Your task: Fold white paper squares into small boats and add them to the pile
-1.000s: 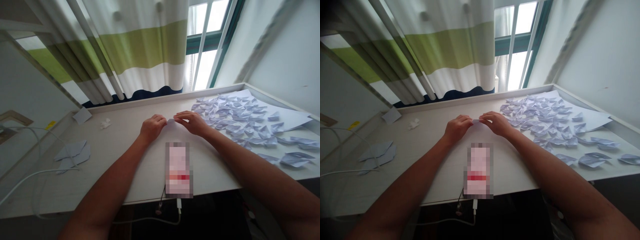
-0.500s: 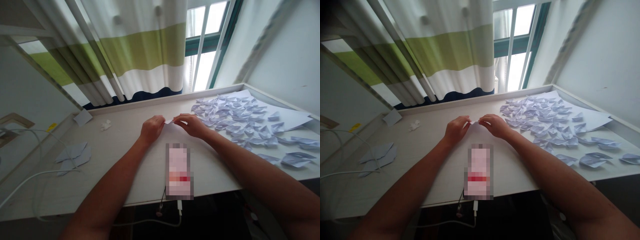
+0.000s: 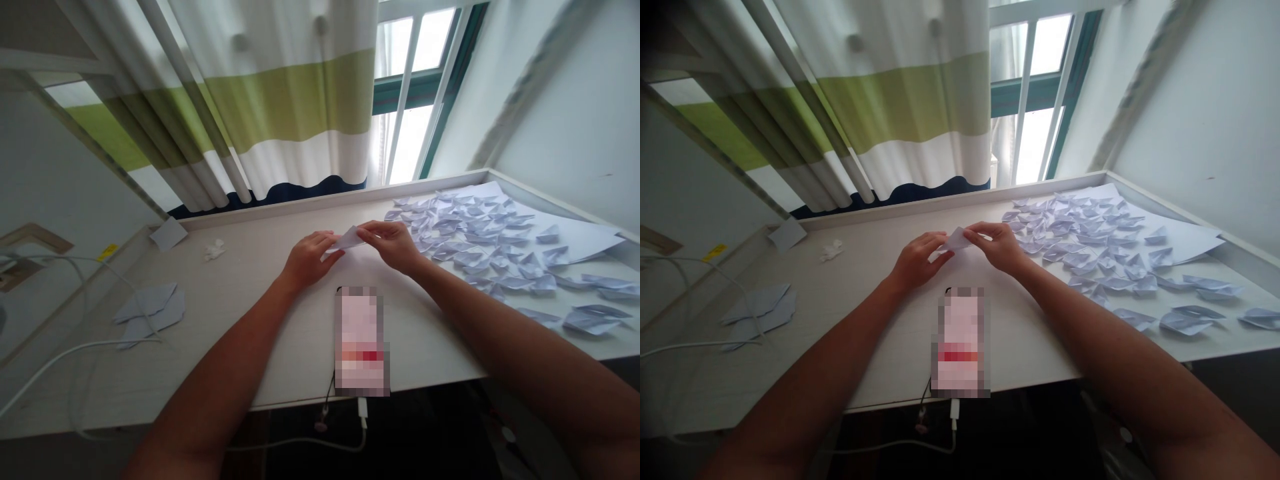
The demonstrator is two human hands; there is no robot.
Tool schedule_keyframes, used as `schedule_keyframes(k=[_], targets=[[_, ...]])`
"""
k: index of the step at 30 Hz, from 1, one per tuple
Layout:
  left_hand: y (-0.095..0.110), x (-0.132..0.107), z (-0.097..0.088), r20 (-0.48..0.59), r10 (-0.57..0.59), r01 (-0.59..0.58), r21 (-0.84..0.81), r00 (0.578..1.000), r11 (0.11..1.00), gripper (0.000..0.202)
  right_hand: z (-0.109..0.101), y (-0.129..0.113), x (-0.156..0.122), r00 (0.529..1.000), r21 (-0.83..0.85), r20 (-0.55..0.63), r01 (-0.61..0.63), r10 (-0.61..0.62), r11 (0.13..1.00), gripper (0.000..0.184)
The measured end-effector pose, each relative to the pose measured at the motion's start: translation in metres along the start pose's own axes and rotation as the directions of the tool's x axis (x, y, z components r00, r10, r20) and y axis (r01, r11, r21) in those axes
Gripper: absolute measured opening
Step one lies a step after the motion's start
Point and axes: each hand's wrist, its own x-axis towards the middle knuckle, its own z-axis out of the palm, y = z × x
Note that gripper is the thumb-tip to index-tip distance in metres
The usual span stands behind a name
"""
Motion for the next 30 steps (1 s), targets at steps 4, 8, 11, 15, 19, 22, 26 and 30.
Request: schedule_keyframes(k=[4, 8, 11, 15, 19, 22, 26, 30], targets=[[0.006, 0.000, -0.001, -0.031, -0.004, 0.001, -0.069, 1.000, 0.998, 0.062, -0.001, 0.001, 0.002, 0.991, 0.130, -0.131, -0.007, 0.024, 0.991, 0.036], [0.010, 0.002, 0.005, -0.092, -0.138, 0.112, -0.244, 0.986, 0.963, 0.039, 0.001, -0.001, 0.002, 0.989, 0.183, -0.143, -0.015, 0.042, 0.983, 0.039], [0.016, 0.005, 0.012, -0.165, -0.367, 0.246, -0.492, 0.915, 0.835, 0.038, 0.004, -0.002, 0.000, 0.990, 0.270, -0.079, -0.093, 0.119, 0.958, 0.051], [0.026, 0.010, 0.016, -0.060, -0.661, 0.369, -0.791, 0.748, 0.488, 0.044, 0.007, 0.001, -0.001, 0.964, 0.336, -0.019, -0.244, 0.266, 0.910, 0.059], [0.030, 0.012, 0.016, 0.061, -0.696, 0.396, -0.856, 0.716, 0.332, 0.045, 0.006, 0.003, -0.002, 0.948, 0.308, 0.013, -0.306, 0.318, 0.901, 0.054], [0.028, 0.013, 0.015, 0.073, -0.714, 0.397, -0.868, 0.697, 0.299, 0.046, 0.006, 0.002, -0.003, 0.933, 0.335, 0.067, -0.354, 0.353, 0.873, 0.053], [0.024, 0.011, 0.015, 0.119, -0.715, 0.402, -0.884, 0.689, 0.240, 0.045, 0.005, -0.002, -0.004, 0.909, 0.358, 0.116, -0.414, 0.400, 0.837, 0.046], [0.026, 0.009, 0.010, 0.164, -0.674, 0.405, -0.888, 0.720, 0.218, 0.027, 0.002, -0.006, -0.004, 0.902, 0.334, 0.144, -0.431, 0.407, 0.838, 0.027]])
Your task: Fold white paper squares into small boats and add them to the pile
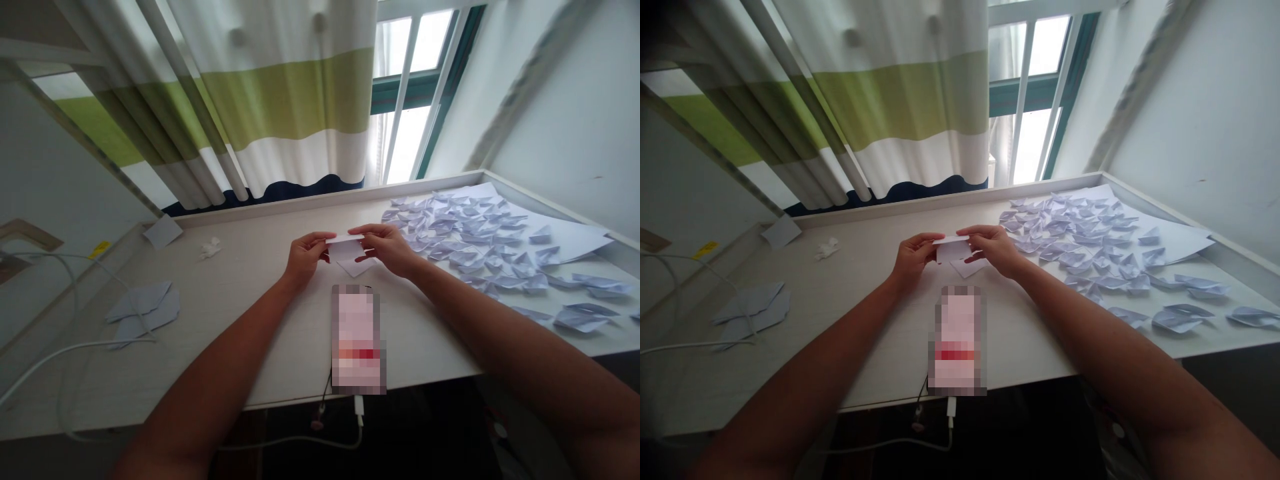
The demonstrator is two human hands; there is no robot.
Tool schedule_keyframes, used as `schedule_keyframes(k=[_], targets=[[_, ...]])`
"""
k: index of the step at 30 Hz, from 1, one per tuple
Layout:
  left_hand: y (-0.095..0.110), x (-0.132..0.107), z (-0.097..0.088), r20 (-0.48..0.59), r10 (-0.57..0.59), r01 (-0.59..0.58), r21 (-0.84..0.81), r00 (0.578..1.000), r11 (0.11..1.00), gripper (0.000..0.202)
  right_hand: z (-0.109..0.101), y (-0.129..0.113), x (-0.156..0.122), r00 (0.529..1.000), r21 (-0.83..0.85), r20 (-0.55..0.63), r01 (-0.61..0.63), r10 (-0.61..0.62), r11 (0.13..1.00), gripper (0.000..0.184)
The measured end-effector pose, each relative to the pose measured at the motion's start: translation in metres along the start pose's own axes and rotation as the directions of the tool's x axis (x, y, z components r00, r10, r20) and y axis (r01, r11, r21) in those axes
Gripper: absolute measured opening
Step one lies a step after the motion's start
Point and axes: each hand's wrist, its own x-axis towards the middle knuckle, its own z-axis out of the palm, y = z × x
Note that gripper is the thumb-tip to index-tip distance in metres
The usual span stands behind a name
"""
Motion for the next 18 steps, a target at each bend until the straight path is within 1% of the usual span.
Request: schedule_keyframes(k=[2, 4, 6, 9, 13, 15, 18], targets=[[0.0036, -0.0026, 0.0002, 0.026, -0.008, 0.009, -0.028, 1.000, 1.000, 0.024, -0.0013, -0.0012, -0.0003, 1.000, 0.002, 0.016, -0.008, 0.008, 1.000, 0.020], [0.0061, -0.0047, 0.0010, 0.038, -0.010, 0.011, -0.047, 0.999, 0.999, 0.026, -0.0021, -0.0018, -0.0001, 0.999, 0.017, 0.038, -0.026, 0.025, 1.000, 0.019], [0.0065, -0.0056, 0.0017, 0.036, 0.001, -0.001, -0.016, 0.999, 1.000, 0.027, -0.0024, -0.0014, 0.0004, 0.998, 0.020, 0.056, -0.038, 0.037, 0.999, 0.024], [0.0036, -0.0049, 0.0021, 0.041, 0.044, -0.046, 0.056, 0.998, 0.997, 0.026, -0.0029, 0.0007, 0.0013, 0.998, -0.033, 0.069, -0.005, 0.007, 0.999, 0.033], [0.0002, -0.0036, 0.0010, 0.082, 0.083, -0.089, 0.074, 0.993, 0.993, 0.039, -0.0052, 0.0028, 0.0016, 0.996, -0.105, 0.077, 0.042, -0.034, 0.994, 0.039], [0.0003, -0.0038, 0.0005, 0.105, 0.076, -0.086, 0.091, 0.992, 0.992, 0.047, -0.0061, 0.0022, 0.0008, 0.996, -0.141, 0.084, 0.029, -0.017, 0.990, 0.041], [0.0008, -0.0044, 0.0003, 0.132, 0.064, -0.081, 0.130, 0.989, 0.988, 0.053, -0.0059, 0.0004, -0.0008, 0.992, -0.213, 0.119, -0.009, 0.035, 0.977, 0.038]])
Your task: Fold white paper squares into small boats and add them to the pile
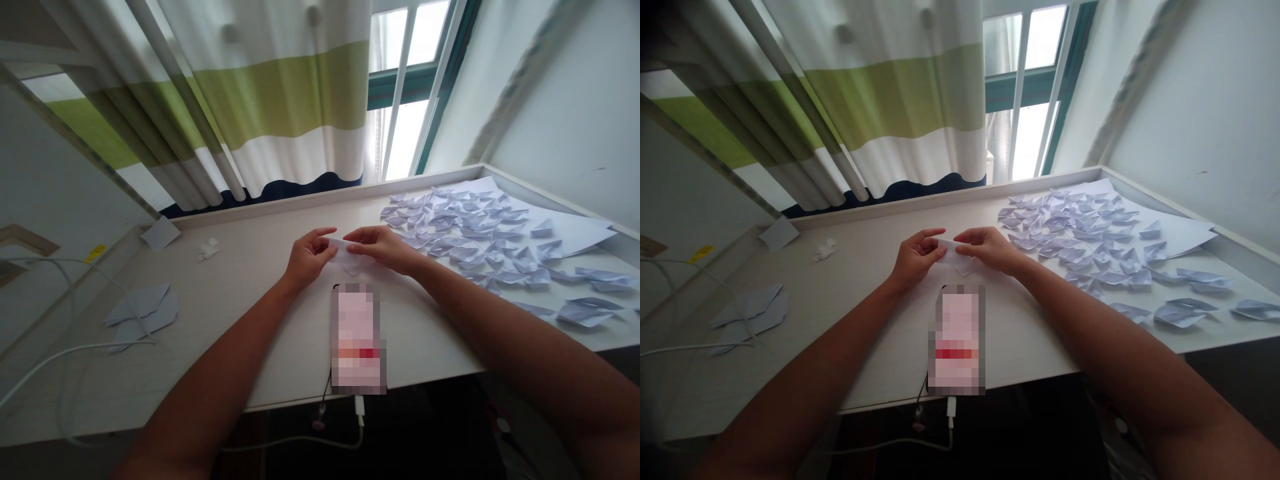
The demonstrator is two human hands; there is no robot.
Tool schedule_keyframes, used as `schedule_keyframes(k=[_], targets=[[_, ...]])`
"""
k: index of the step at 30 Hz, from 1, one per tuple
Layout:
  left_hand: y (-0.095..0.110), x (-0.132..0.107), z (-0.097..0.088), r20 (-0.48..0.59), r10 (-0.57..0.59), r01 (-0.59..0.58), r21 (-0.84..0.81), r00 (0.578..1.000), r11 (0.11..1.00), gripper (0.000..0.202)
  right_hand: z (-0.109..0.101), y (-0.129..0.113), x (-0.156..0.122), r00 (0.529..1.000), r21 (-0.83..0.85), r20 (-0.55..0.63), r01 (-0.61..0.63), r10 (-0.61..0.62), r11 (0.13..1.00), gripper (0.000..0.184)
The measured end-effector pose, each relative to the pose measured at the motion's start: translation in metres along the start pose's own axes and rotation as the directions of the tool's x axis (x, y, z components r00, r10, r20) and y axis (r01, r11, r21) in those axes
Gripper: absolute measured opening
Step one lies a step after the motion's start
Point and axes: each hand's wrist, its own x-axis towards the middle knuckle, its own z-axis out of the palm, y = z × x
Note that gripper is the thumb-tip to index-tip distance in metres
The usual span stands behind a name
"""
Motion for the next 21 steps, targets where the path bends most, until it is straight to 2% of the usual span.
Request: schedule_keyframes(k=[2, 5, 9, 15, 21], targets=[[-0.0007, 0.0004, 0.0001, 0.002, -0.001, 0.001, 0.013, 1.000, 1.000, 0.054, 0.0005, -0.0004, -0.0002, 1.000, -0.027, 0.013, -0.008, 0.009, 1.000, 0.036], [-0.0039, 0.0022, 0.0001, -0.019, -0.011, 0.011, -0.007, 1.000, 1.000, 0.058, 0.0004, 0.0013, 0.0020, 0.999, 0.023, -0.047, 0.017, -0.016, 1.000, 0.039], [-0.0086, 0.0037, -0.0004, -0.006, -0.046, 0.046, 0.011, 0.999, 0.999, 0.042, -0.0002, 0.0048, 0.0058, 0.992, 0.122, -0.127, 0.027, -0.012, 0.992, 0.041], [-0.0069, 0.0025, -0.0026, -0.014, -0.020, 0.021, 0.094, 1.000, 0.995, 0.037, 0.0034, 0.0023, 0.0034, 0.995, 0.151, -0.089, -0.029, 0.042, 0.988, 0.040], [-0.0023, 0.0012, -0.0019, 0.054, -0.015, 0.009, 0.101, 0.998, 0.995, 0.033, 0.0028, 0.0015, 0.0027, 0.996, 0.099, -0.093, 0.023, -0.014, 0.995, 0.045]])
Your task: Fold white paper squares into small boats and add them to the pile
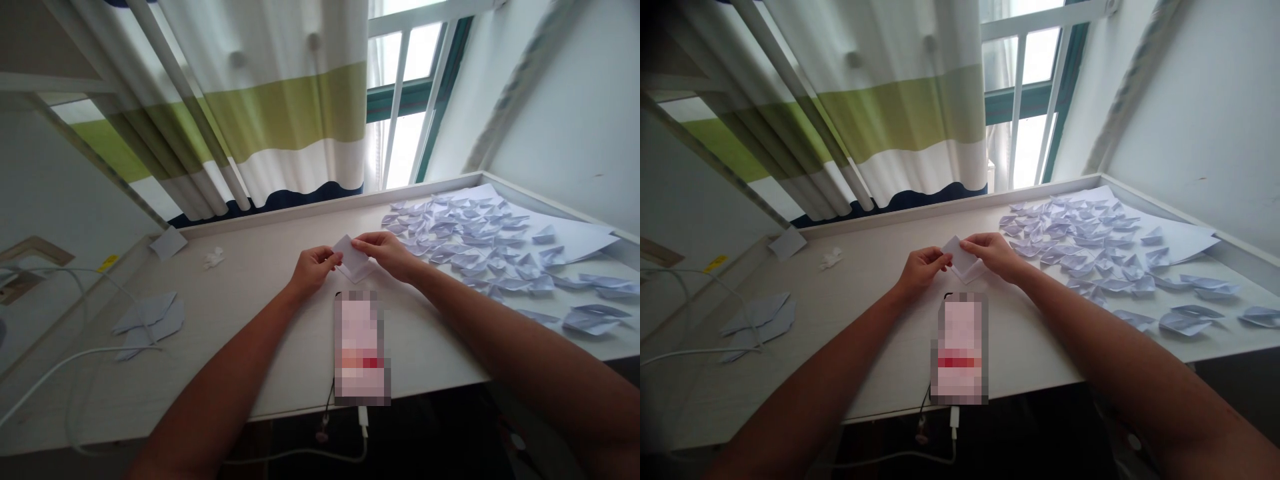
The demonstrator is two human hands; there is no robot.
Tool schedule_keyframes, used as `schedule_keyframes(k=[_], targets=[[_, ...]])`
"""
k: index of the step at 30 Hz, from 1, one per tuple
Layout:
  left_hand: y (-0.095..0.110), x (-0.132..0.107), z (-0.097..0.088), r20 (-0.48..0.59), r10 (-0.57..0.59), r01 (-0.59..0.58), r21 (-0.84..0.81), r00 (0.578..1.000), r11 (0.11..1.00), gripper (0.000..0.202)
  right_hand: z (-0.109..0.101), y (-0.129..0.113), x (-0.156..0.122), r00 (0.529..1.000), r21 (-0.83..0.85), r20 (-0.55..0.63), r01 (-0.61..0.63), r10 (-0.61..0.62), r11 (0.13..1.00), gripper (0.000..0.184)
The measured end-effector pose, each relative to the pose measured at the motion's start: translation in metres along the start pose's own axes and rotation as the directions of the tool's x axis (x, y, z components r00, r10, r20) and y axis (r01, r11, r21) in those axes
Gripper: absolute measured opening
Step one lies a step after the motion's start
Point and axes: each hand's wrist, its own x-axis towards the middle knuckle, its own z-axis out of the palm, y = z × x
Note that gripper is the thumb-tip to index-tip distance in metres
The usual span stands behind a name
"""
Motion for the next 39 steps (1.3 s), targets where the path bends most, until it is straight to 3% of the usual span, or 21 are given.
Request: schedule_keyframes(k=[7, 11, 17, 22, 27, 32, 36, 39], targets=[[0.000, -0.001, 0.000, 0.013, -0.004, 0.003, 0.056, 1.000, 0.998, 0.033, -0.002, 0.002, 0.000, 0.999, -0.117, 0.015, 0.035, -0.033, 0.993, 0.044], [0.004, -0.002, 0.001, 0.041, -0.022, 0.020, 0.045, 0.999, 0.999, 0.033, 0.001, 0.001, 0.000, 0.994, -0.143, 0.002, 0.111, -0.111, 0.983, 0.048], [0.009, -0.001, 0.005, -0.006, -0.046, 0.046, 0.001, 0.999, 0.999, 0.030, -0.001, 0.001, 0.001, 0.990, -0.206, 0.012, 0.138, -0.138, 0.969, 0.055], [0.012, -0.001, 0.005, -0.056, -0.061, 0.061, 0.003, 0.997, 0.998, 0.029, -0.001, -0.002, -0.001, 0.988, -0.426, 0.078, 0.153, -0.132, 0.892, 0.063], [0.012, 0.000, 0.004, -0.100, -0.063, 0.062, -0.012, 0.993, 0.998, 0.029, 0.003, -0.001, 0.001, 0.991, -0.462, 0.054, 0.134, -0.123, 0.877, 0.060], [0.010, 0.000, 0.002, -0.135, -0.077, 0.071, -0.048, 0.988, 0.996, 0.031, 0.004, 0.003, 0.002, 0.993, -0.553, 0.110, 0.099, -0.046, 0.827, 0.056], [0.009, 0.000, 0.001, -0.149, -0.107, 0.093, -0.096, 0.983, 0.991, 0.031, 0.008, 0.002, 0.002, 0.983, -0.653, 0.117, 0.186, -0.144, 0.734, 0.050], [0.009, 0.000, -0.001, -0.101, -0.130, 0.116, -0.131, 0.986, 0.985, 0.029, 0.009, 0.002, 0.001, 0.966, -0.677, 0.147, 0.255, -0.213, 0.691, 0.049]])
